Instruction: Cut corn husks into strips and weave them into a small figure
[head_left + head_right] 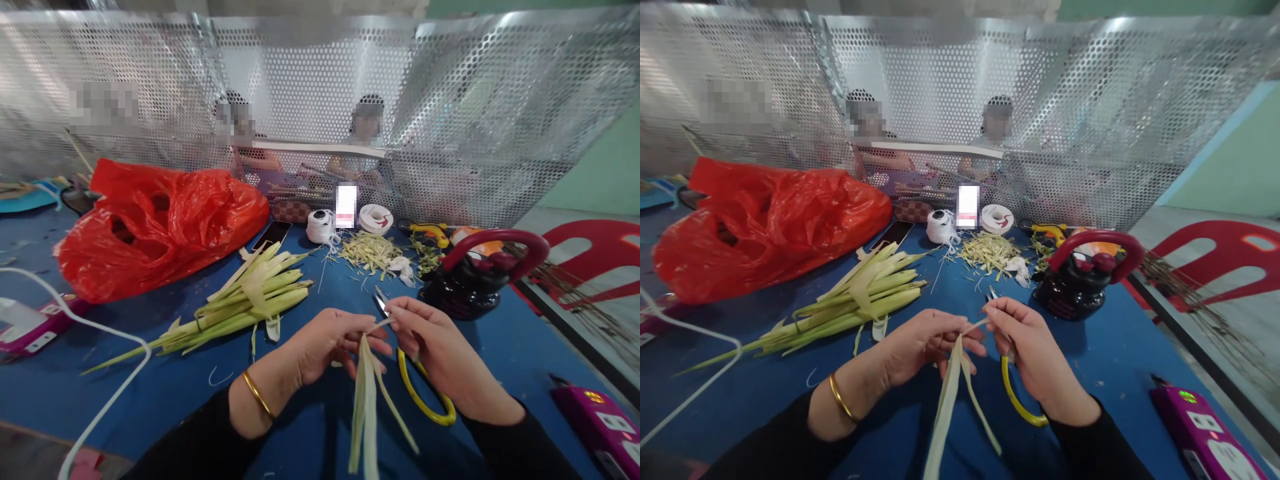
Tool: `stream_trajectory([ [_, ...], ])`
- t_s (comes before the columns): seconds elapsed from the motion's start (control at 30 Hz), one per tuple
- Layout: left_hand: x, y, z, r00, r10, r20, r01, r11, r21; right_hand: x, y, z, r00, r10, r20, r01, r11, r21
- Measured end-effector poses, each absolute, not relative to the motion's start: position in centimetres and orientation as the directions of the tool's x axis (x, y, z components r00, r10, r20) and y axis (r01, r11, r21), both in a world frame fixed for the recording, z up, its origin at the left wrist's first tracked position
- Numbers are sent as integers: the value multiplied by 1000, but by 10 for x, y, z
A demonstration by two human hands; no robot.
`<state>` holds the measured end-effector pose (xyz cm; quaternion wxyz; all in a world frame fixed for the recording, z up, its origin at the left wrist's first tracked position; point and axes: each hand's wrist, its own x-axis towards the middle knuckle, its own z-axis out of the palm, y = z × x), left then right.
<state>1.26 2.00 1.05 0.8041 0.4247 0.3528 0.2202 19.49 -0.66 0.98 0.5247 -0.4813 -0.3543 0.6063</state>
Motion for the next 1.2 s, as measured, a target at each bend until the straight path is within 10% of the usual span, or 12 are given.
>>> stream_trajectory([
  [0.2,18,18,4,617,609,-499,-70,674,736,196,-1,4,108,932,-346,-407,-276,-871],
  [0.33,21,22,4,531,637,-559,-221,741,634,192,-6,-1,421,890,176,127,134,-983],
  [0.43,20,23,5,509,646,-570,-289,751,594,190,-14,5,-1,844,537,492,468,-734],
  [0.53,19,23,4,514,669,-537,-339,734,589,186,-22,11,-392,734,554,540,671,-507],
  [0.73,20,21,7,439,742,-506,-355,661,661,177,-24,3,-179,953,246,734,296,-612],
  [0.93,21,23,11,330,800,-500,-325,594,736,179,-19,2,-169,986,5,439,79,-895],
  [1.2,17,24,0,486,736,-472,-190,616,765,198,-10,0,-40,959,280,711,224,-667],
])
